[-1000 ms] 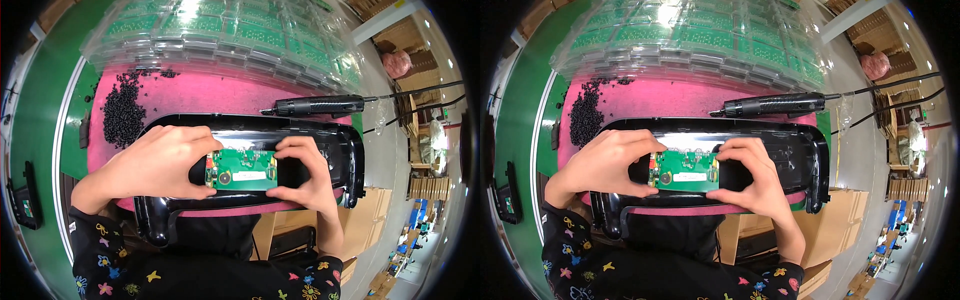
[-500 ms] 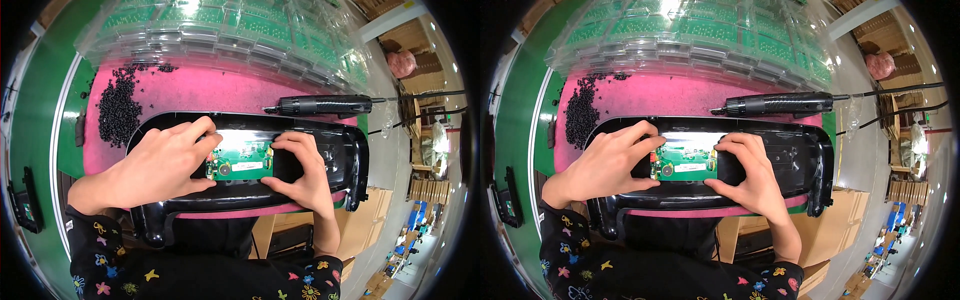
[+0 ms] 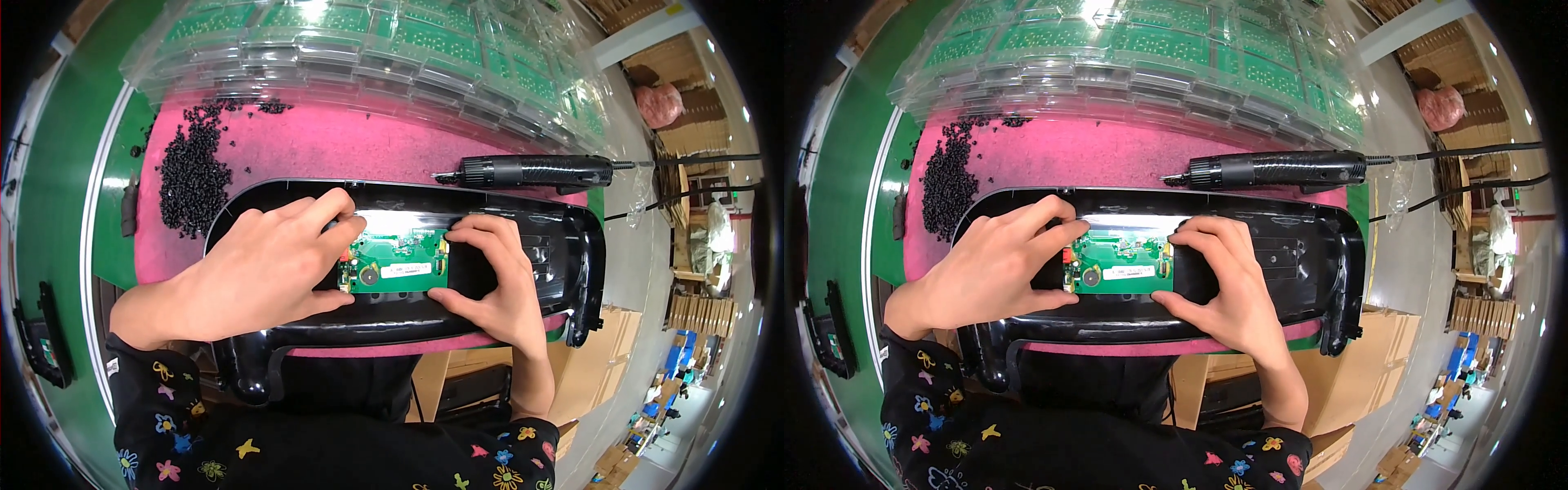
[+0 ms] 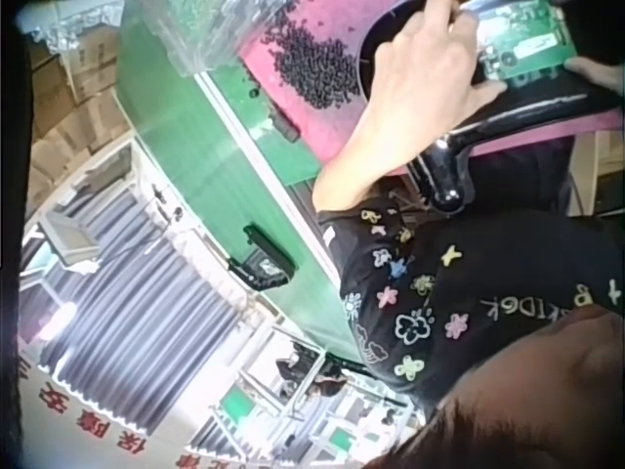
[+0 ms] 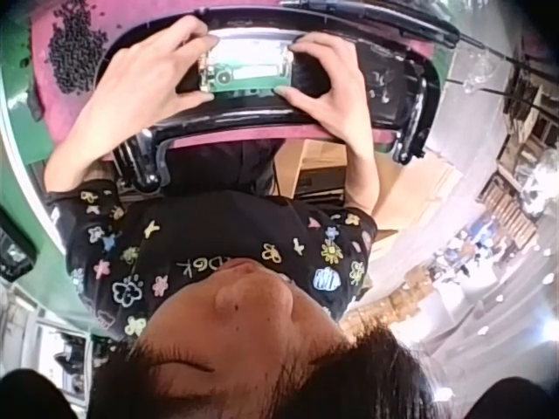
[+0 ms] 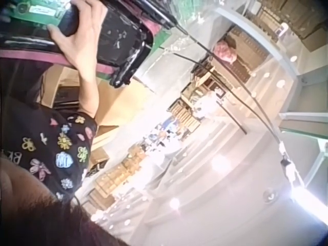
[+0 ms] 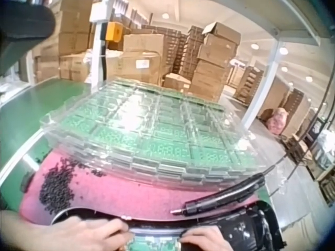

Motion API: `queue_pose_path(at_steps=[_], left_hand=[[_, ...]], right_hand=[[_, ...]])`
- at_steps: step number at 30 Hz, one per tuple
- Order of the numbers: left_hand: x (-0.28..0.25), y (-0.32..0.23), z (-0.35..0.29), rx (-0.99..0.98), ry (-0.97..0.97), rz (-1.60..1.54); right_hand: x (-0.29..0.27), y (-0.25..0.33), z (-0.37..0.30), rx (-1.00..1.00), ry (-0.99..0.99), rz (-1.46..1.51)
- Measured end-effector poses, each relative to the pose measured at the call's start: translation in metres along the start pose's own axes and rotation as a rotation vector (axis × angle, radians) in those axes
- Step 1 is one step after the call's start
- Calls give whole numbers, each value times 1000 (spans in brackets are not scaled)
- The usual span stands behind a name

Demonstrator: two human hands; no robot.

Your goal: Assembling electronic circuit boards into plastic housings using an electric screwdriver and opening shipping boxes with a utility knife.

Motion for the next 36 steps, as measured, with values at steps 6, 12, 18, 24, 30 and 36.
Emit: queue_pose_path(at_steps=[6,12,18,24,30,36], left_hand=[[1,1,0,5,9,-1],[2,4,-3,3,27,20],[2,4,-4,31,53,93],[-6,3,-8,70,-15,60],[-64,48,-7,-124,-457,145],[-60,89,-28,-252,-361,334]], right_hand=[[0,-1,-2,10,-12,-20],[2,2,1,13,4,-13],[2,3,1,28,1,-28],[1,4,0,94,17,-58],[-71,-2,-6,210,-280,-462],[-119,-70,1,383,-342,-311]])
Point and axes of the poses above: each hand's wrist, its own z-axis towards the middle knuckle, its own x-axis out of the palm, y = z × x, the point moved 6 cm from there along z, towards the middle knuckle, and after that the axes turned 7 degrees about -x, right-handed, at the moved point
